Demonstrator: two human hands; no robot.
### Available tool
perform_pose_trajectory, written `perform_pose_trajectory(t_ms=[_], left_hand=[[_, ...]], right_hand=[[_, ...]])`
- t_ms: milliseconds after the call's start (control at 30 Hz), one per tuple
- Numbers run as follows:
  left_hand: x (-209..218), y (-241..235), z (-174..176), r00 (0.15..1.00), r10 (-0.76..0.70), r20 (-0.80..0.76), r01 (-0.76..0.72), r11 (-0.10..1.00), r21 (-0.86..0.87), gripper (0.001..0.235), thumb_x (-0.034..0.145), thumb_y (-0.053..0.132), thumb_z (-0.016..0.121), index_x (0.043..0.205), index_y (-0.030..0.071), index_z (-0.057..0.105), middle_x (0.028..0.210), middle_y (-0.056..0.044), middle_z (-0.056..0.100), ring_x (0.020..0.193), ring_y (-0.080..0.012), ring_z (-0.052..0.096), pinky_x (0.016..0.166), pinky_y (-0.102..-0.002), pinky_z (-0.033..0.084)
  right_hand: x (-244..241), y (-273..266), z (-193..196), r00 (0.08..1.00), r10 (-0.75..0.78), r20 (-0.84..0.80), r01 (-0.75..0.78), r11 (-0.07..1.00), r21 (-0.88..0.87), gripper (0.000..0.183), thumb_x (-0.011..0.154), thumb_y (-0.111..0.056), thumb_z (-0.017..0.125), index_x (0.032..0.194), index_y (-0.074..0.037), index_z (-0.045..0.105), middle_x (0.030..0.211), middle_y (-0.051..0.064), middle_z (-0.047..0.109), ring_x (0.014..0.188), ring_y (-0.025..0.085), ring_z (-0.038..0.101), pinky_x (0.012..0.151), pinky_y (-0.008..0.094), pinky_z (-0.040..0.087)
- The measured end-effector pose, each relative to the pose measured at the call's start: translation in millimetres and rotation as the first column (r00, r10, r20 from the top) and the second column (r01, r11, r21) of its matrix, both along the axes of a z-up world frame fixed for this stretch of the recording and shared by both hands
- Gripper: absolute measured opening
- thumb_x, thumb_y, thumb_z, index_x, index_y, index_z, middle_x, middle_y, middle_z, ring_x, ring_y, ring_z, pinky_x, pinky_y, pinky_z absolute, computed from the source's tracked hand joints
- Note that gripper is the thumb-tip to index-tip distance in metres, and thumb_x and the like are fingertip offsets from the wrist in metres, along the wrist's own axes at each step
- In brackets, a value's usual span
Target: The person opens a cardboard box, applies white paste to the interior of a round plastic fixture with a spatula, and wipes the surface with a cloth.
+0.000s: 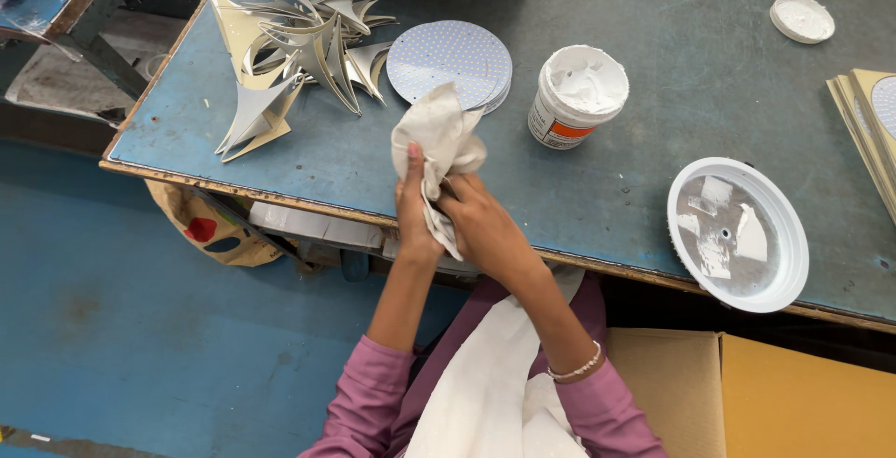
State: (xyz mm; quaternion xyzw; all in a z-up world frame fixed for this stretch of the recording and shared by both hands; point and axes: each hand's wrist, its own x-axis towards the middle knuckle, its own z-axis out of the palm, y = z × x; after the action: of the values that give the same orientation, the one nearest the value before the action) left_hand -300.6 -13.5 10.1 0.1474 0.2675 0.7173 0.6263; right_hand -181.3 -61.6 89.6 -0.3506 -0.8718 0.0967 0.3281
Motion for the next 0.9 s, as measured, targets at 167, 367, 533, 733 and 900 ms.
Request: perform_pose_trajectory(t_ms=[167, 367, 533, 733, 900], left_hand=[[-21.8, 17.5, -4.9, 0.930, -0.096, 0.355, 0.101, 0.995, 0.003, 0.048, 0.103, 0.052, 0.057, 0.119, 0.007, 0.062, 0.097, -0.012, 0.065, 0.081, -0.0284, 0.067, 0.072, -0.046, 0.058], [-15.5, -1.4, 12.6, 0.935, -0.158, 0.318, 0.186, 0.981, -0.059, 0.045, 0.098, 0.044, 0.042, 0.113, 0.006, 0.062, 0.094, -0.017, 0.066, 0.080, -0.0344, 0.068, 0.070, -0.051, 0.059], [14.8, -12.0, 7.4, 0.931, -0.075, 0.358, 0.077, 0.997, 0.009, 0.048, 0.103, 0.048, 0.043, 0.124, 0.009, 0.060, 0.110, -0.011, 0.065, 0.095, -0.0277, 0.065, 0.080, -0.041, 0.057], [21.1, -6.3, -24.2, 0.984, 0.177, 0.011, -0.178, 0.982, 0.070, 0.047, 0.111, 0.050, 0.045, 0.124, 0.006, 0.056, 0.113, -0.009, 0.057, 0.102, -0.0195, 0.062, 0.089, -0.034, 0.056], [12.7, -5.7, -4.4, 0.550, 0.425, -0.719, -0.214, 0.904, 0.371, 0.067, 0.121, 0.036, 0.036, 0.063, 0.003, 0.040, 0.048, -0.005, 0.041, 0.045, -0.0179, 0.034, 0.049, -0.036, 0.025]], right_hand=[[15.3, -17.7, 9.3, 0.888, -0.152, -0.434, 0.006, 0.948, -0.319, 0.035, 0.085, 0.007, 0.060, 0.113, -0.007, 0.077, 0.115, 0.013, 0.074, 0.102, 0.029, 0.067, 0.093, 0.036, 0.054], [21.2, -31.4, 4.0, 0.929, -0.143, -0.341, 0.112, 0.988, -0.108, 0.032, 0.085, 0.005, 0.069, 0.114, -0.006, 0.077, 0.107, 0.011, 0.070, 0.099, 0.027, 0.063, 0.086, 0.035, 0.053], [1.9, -37.4, -12.0, 0.936, -0.222, -0.274, 0.253, 0.964, 0.083, 0.028, 0.082, 0.009, 0.067, 0.107, -0.001, 0.075, 0.096, 0.010, 0.065, 0.093, 0.028, 0.061, 0.081, 0.039, 0.053], [-1.0, -50.7, -14.9, 0.849, -0.306, -0.431, 0.230, 0.948, -0.218, 0.013, 0.083, 0.008, 0.069, 0.095, 0.004, 0.072, 0.086, 0.009, 0.064, 0.078, 0.020, 0.059, 0.068, 0.031, 0.047], [4.7, -56.0, -13.7, 0.686, -0.453, -0.570, 0.188, 0.866, -0.463, 0.011, 0.087, -0.004, 0.079, 0.097, 0.002, 0.078, 0.075, 0.001, 0.058, 0.064, 0.007, 0.045, 0.059, 0.025, 0.037]])
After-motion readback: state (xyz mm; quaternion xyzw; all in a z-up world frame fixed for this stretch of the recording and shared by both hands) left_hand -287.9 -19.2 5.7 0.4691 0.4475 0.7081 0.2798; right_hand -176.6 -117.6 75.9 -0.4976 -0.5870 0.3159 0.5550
